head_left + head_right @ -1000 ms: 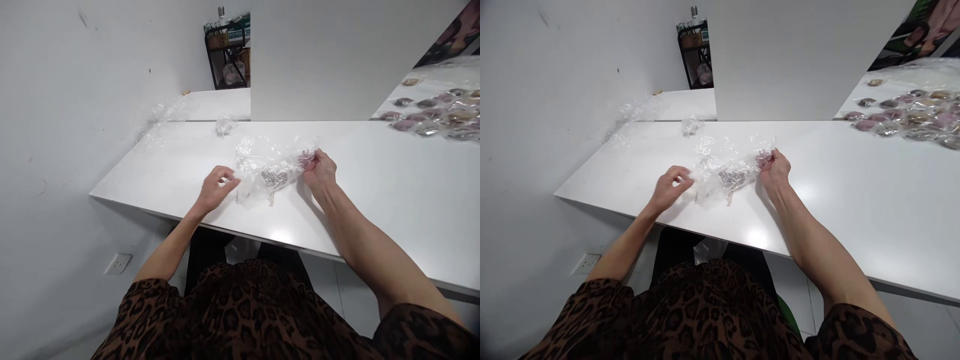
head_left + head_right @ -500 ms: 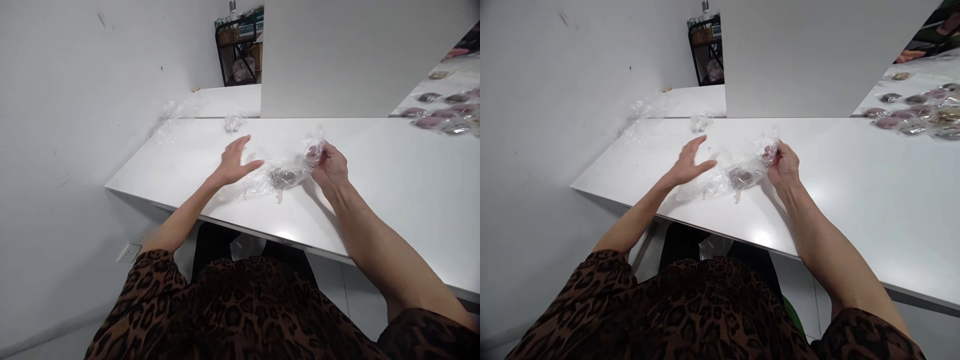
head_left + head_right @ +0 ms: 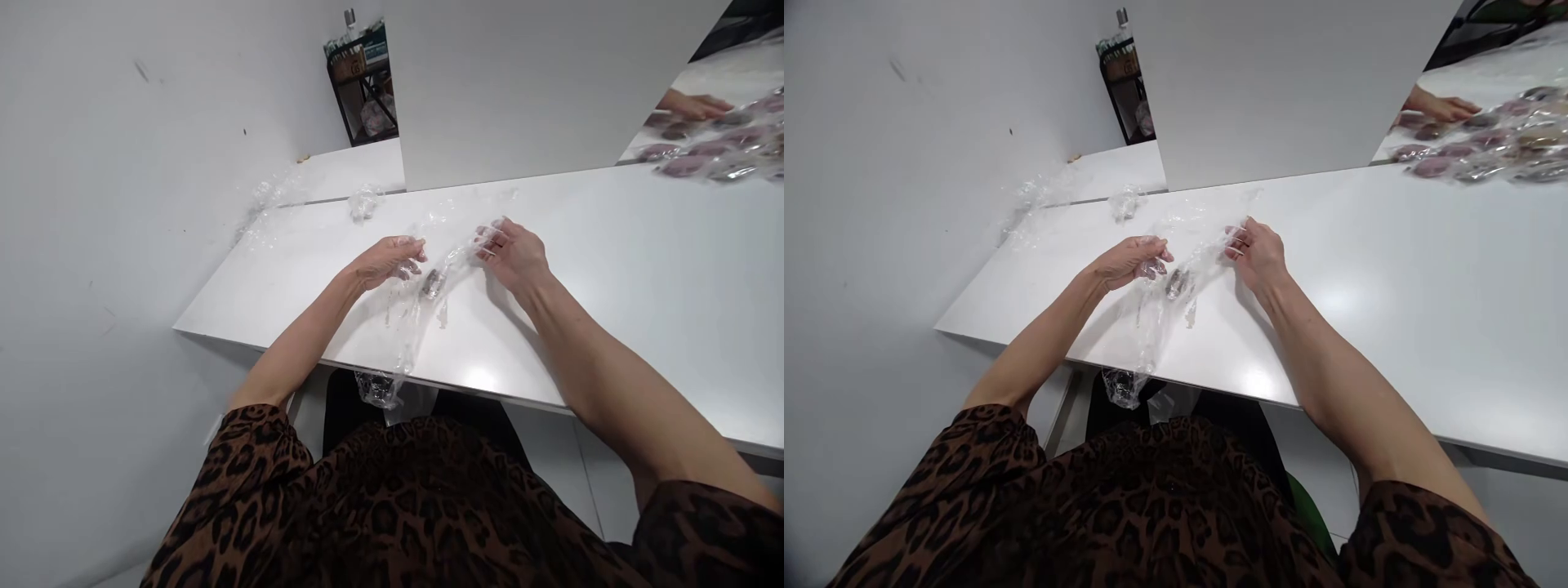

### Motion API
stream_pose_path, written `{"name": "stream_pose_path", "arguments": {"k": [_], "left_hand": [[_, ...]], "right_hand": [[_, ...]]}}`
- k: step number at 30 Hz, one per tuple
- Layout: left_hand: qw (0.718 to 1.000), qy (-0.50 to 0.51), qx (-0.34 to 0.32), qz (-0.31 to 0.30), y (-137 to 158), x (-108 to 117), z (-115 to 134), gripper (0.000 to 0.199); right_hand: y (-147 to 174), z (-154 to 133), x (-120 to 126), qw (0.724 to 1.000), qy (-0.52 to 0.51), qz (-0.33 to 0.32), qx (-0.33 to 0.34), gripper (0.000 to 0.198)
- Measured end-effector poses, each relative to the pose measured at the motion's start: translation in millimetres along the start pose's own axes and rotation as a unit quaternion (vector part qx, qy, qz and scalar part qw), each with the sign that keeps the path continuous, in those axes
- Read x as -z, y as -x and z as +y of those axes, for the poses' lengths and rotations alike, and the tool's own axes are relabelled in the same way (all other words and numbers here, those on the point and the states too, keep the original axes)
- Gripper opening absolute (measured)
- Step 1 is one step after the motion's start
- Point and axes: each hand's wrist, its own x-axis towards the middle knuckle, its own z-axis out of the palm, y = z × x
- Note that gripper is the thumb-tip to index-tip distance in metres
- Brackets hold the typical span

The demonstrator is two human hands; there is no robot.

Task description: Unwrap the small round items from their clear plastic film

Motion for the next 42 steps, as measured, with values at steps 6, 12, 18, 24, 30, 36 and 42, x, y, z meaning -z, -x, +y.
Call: {"name": "stream_pose_path", "arguments": {"k": [6,12,18,24,30,36,42], "left_hand": [[0.987,0.083,-0.018,0.139,10.7,-7.2,30.9,0.038],[0.960,0.156,-0.082,0.217,15.1,-12.7,65.1,0.044],[0.941,0.199,-0.160,0.222,26.9,-25.3,109.9,0.042],[0.931,0.195,-0.259,0.165,46.6,-36.5,152.9,0.035],[0.925,0.182,-0.275,0.189,56.7,-40.2,167.4,0.040],[0.924,0.222,-0.260,0.172,49.8,-42.8,151.0,0.039],[0.904,0.225,-0.326,0.160,55.6,-17.3,151.8,0.043]], "right_hand": [[12.2,2.4,-4.6,0.996,0.045,0.042,-0.057,0.013],[11.9,7.3,-7.8,0.996,0.079,0.036,-0.016,0.016],[13.1,2.6,-6.2,0.996,0.085,0.032,-0.015,0.020],[17.4,-1.8,-6.4,0.994,0.100,0.031,-0.026,0.023],[24.6,-4.9,-7.8,0.994,0.102,-0.037,-0.025,0.020],[44.4,-0.4,-11.7,0.955,0.080,-0.253,-0.130,0.046],[48.9,8.0,-14.1,0.951,0.083,-0.243,-0.171,0.042]]}}
